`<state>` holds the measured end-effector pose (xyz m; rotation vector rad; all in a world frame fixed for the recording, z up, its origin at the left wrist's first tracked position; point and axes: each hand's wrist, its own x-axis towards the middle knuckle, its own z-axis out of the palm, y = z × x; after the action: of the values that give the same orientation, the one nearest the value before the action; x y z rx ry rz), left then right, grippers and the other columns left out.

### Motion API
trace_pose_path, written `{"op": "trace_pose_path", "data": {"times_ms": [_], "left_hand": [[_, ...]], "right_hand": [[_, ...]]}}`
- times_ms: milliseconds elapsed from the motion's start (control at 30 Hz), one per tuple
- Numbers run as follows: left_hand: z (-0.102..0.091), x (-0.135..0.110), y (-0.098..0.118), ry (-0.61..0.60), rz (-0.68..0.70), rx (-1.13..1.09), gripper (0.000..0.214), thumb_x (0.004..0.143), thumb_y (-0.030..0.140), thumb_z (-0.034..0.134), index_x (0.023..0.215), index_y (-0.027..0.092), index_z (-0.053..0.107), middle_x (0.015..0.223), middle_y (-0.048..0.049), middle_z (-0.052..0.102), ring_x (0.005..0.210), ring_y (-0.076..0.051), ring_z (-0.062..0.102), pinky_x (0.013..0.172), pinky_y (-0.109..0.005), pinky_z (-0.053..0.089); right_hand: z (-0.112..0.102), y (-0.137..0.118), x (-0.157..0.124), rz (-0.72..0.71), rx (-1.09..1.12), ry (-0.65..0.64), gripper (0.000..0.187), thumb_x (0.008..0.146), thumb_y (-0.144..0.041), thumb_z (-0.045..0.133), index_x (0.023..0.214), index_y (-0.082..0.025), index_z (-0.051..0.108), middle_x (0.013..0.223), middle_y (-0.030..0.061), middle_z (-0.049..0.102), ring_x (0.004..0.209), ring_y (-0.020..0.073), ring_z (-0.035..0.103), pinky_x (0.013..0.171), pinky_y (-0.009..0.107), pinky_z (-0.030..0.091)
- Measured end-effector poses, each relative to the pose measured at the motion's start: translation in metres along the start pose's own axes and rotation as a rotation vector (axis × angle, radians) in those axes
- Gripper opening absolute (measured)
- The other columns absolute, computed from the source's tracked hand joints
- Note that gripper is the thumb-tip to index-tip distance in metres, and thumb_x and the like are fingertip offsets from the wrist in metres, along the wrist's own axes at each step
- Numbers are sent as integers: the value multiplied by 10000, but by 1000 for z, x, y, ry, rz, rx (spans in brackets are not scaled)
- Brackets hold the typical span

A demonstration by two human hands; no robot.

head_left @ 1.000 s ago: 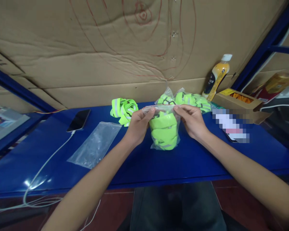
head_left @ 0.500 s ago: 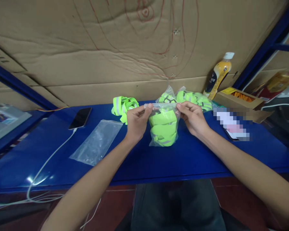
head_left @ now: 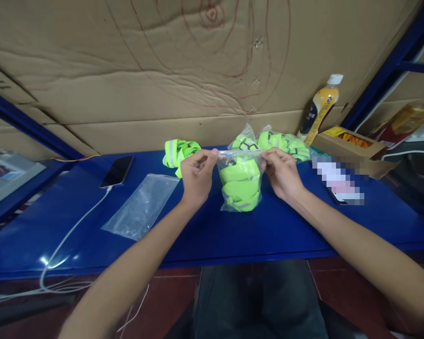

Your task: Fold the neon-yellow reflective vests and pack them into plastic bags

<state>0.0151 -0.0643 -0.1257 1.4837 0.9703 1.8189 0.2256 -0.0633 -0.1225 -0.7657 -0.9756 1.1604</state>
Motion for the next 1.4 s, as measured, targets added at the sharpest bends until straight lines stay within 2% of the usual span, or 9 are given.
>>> {"op": "trace_pose_path", "data": {"times_ms": [167,300,500,633,767,967,1133,1267,1400], "left_hand": [[3,1,-1,-20,-61,-35,264,896,455,824,804,210,792,786,-25,782,734,-156,718,734,-284,584],[5,0,1,-32,-37,-64,234,839,409,884,823,199,782,824,-39,809,783,-176,767,793,-308,617],[6,-3,4,-42,31,-114,242,860,389,894,811,192,762,802,-33,802,783,-173,778,783,-287,615],[7,-4,5,-89,-21,-104,227,888,418,868,859,199,813,830,-37,811,761,-161,752,754,-274,600],[8,-5,8,-118,-15,-25,192,899,387,848,850,201,843,824,-43,809,734,-151,713,714,-262,562],[9,-7,16,-126,40,11,254,887,426,849,805,187,820,767,-39,769,705,-150,664,687,-264,530],[8,-11,17,-242,-82,-37,261,870,450,871,864,192,837,805,-30,758,703,-149,633,670,-271,503],[7,-15,16,-243,-37,15,274,906,446,848,809,191,814,732,-12,691,660,-133,565,621,-263,443],[8,-16,15,-257,-34,11,263,910,454,846,847,199,832,760,-18,718,669,-137,578,623,-264,450]], "right_hand": [[3,2,-3,42,22,6,320,669,-431,939,724,-207,717,635,-43,591,575,84,492,544,219,436],[2,2,-3,7,9,-41,386,655,-457,984,687,-200,697,630,-37,605,570,79,500,558,224,418],[6,-3,-7,49,-13,-48,387,644,-521,970,735,-222,741,668,-34,606,597,97,482,554,256,399],[8,-8,-12,55,-26,-37,358,600,-474,994,723,-220,773,761,-7,680,659,109,517,565,257,370],[9,-9,-14,21,-33,-43,343,614,-469,1004,709,-224,783,704,-20,644,599,93,441,526,254,307],[10,-6,-15,6,-7,-98,296,633,-425,1018,713,-232,808,771,-8,700,716,116,565,692,268,440],[10,-5,-18,-27,-21,-139,234,681,-409,997,767,-256,841,814,1,729,766,137,604,726,283,457],[12,-5,-20,-45,-32,-144,207,698,-408,989,788,-274,859,841,4,739,794,146,618,764,299,479],[13,-6,-22,-26,-20,-126,222,661,-393,1008,724,-264,840,770,-7,695,755,138,595,744,299,472]]}}
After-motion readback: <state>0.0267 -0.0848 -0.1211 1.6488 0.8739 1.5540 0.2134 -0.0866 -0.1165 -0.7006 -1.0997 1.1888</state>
